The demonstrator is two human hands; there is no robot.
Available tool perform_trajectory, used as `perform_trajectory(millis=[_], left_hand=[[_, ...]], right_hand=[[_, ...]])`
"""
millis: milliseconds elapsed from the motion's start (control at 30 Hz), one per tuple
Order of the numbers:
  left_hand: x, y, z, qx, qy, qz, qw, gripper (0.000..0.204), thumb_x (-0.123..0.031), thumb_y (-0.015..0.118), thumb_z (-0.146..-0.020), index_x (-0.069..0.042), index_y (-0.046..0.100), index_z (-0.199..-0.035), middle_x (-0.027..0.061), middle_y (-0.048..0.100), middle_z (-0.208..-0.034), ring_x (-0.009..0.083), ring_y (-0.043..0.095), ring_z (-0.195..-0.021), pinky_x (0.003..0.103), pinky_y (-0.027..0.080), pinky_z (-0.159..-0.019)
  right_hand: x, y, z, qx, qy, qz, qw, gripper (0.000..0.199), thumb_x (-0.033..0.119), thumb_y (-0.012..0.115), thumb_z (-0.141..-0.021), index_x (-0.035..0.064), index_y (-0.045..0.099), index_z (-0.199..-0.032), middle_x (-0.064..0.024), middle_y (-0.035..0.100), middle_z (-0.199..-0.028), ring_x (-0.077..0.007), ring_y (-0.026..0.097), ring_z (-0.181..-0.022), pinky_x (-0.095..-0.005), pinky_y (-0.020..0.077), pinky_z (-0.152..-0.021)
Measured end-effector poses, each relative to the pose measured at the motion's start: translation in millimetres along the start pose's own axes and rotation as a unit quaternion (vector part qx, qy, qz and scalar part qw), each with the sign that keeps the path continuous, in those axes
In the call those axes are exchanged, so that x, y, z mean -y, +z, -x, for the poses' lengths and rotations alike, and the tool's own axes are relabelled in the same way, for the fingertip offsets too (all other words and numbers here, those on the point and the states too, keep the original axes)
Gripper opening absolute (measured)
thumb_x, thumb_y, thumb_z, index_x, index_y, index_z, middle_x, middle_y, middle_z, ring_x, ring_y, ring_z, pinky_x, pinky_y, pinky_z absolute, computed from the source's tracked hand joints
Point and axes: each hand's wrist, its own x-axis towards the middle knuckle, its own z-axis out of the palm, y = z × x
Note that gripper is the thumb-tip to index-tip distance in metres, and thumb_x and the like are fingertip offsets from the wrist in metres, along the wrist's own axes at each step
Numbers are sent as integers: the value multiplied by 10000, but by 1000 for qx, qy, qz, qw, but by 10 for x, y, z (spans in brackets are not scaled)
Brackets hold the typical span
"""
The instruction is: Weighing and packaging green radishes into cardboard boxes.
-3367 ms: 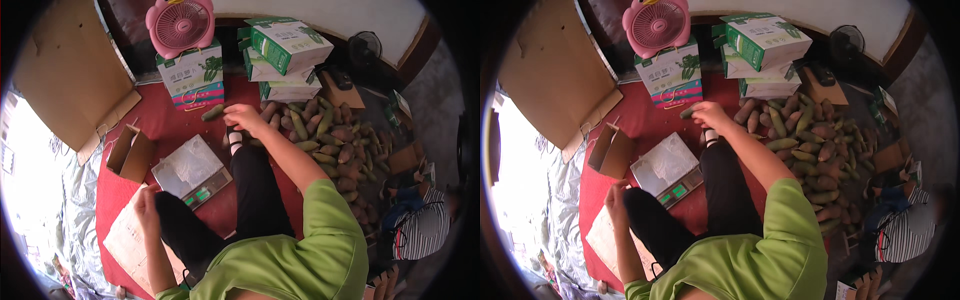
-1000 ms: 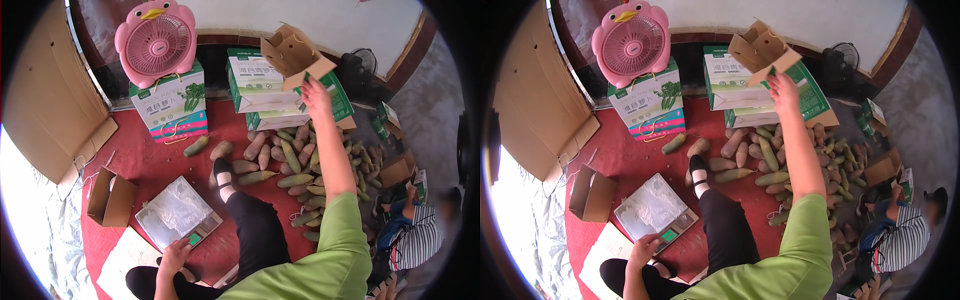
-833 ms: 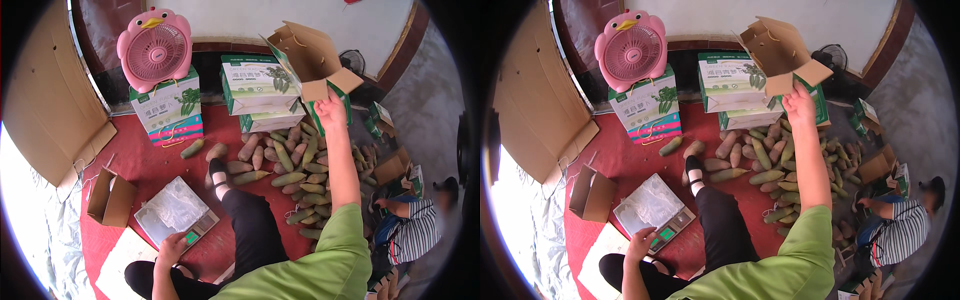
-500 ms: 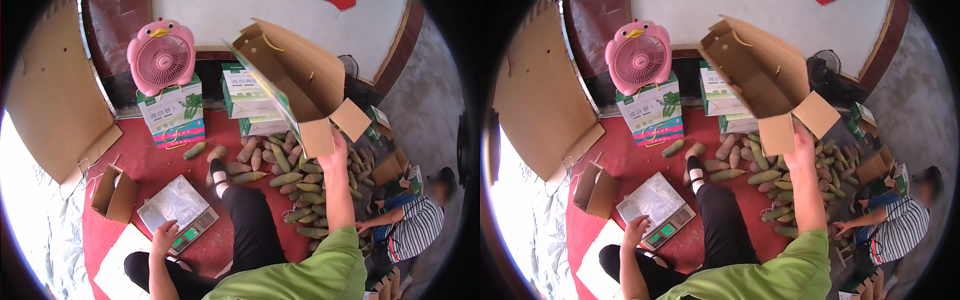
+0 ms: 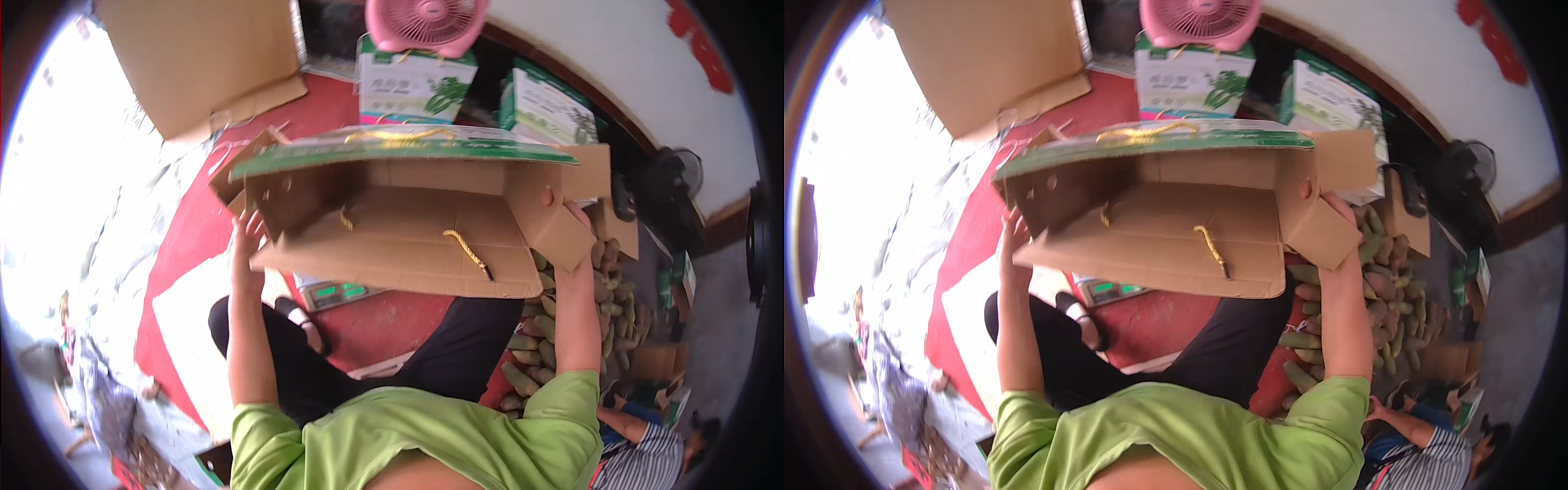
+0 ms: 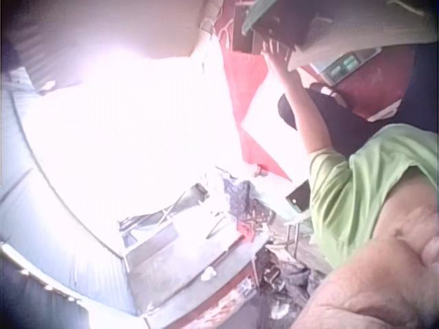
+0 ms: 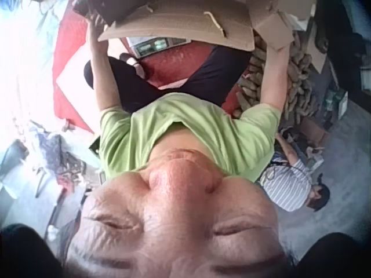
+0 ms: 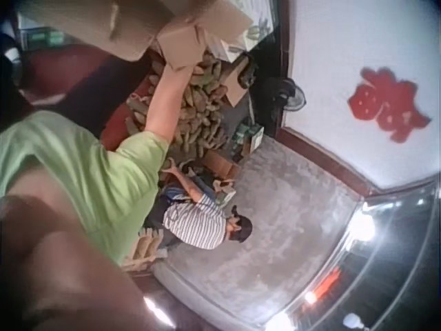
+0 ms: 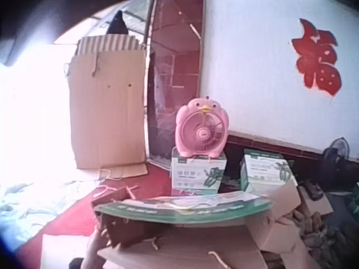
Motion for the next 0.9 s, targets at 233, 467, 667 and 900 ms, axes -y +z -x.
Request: perform_trajectory(millis=[233, 467, 667, 900], left_hand=[[-58, -236, 60, -89, -81, -19, 993, 530, -437, 399, -983, 26, 564, -1180, 130, 639, -1091, 198, 623, -979, 314, 516, -833], [-147, -235, 145, -218, -91, -56, 970, 406, -374, 485, -966, -4, 597, -1090, 94, 637, -1005, 140, 596, -882, 303, 489, -755], [-26, -274, 101, -242, -76, -117, 960, 390, -355, 495, -966, -17, 573, -1144, 76, 621, -1051, 167, 579, -911, 300, 469, -782], [103, -344, 17, -220, -15, -254, 942, 307, -264, 589, -930, 25, 690, -912, 8, 635, -725, 76, 514, -589, 243, 403, -554]], right_hand=[[-1220, -72, -943, 72, 29, 209, 975, 356, 137, 507, -922, 12, 511, -1256, -96, 586, -1136, -216, 581, -1052, -346, 525, -795], [-1786, 234, -1218, 46, 108, 136, 984, 355, 174, 491, -935, 34, 510, -1262, -88, 583, -1138, -206, 585, -1035, -348, 524, -791], [-2036, 312, -1259, 2, 161, 82, 984, 356, 205, 478, -947, 54, 509, -1267, -81, 580, -1139, -197, 587, -1020, -349, 523, -787], [-2082, 201, -1244, -51, 210, 29, 976, 357, 242, 463, -960, 76, 508, -1273, -73, 577, -1141, -186, 590, -1003, -350, 521, -783]])
